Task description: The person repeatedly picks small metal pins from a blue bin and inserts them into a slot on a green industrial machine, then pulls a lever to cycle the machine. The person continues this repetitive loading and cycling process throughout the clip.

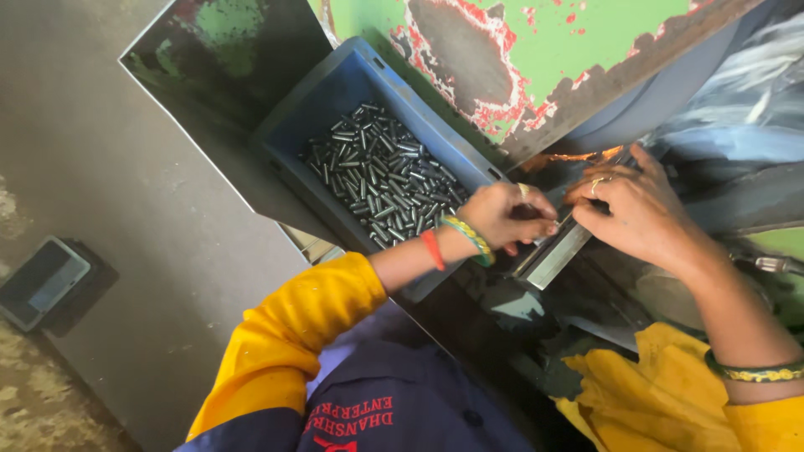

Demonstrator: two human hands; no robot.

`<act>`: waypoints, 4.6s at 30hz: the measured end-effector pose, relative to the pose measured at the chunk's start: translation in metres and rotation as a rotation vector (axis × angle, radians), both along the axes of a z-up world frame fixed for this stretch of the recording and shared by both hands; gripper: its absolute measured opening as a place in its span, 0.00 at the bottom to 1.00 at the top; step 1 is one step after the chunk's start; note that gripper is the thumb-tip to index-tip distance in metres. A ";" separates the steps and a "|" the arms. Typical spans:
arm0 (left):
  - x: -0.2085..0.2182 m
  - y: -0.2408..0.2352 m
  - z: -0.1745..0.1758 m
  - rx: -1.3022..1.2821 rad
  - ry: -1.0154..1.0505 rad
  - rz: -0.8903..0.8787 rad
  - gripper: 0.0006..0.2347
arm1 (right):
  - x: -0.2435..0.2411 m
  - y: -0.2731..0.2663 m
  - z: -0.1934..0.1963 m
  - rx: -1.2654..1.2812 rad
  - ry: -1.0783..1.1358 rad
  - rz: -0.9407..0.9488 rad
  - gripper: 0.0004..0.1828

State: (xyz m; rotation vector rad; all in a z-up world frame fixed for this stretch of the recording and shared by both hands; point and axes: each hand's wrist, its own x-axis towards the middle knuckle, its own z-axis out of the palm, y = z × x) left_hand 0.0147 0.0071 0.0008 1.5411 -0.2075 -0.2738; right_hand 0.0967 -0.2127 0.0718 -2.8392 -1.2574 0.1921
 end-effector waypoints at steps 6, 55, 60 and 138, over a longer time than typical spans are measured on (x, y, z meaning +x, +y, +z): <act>0.016 -0.010 -0.018 -0.327 -0.080 -0.057 0.15 | -0.003 0.002 0.014 0.087 0.134 -0.026 0.16; -0.012 -0.010 -0.006 0.159 -0.563 0.170 0.09 | -0.009 0.007 0.019 0.142 0.113 0.098 0.19; 0.002 0.016 -0.004 0.254 -0.755 0.206 0.10 | -0.016 0.014 0.014 -0.119 0.015 0.015 0.19; -0.018 0.048 -0.012 0.291 -0.540 0.367 0.10 | -0.002 0.005 0.002 0.013 0.034 -0.032 0.13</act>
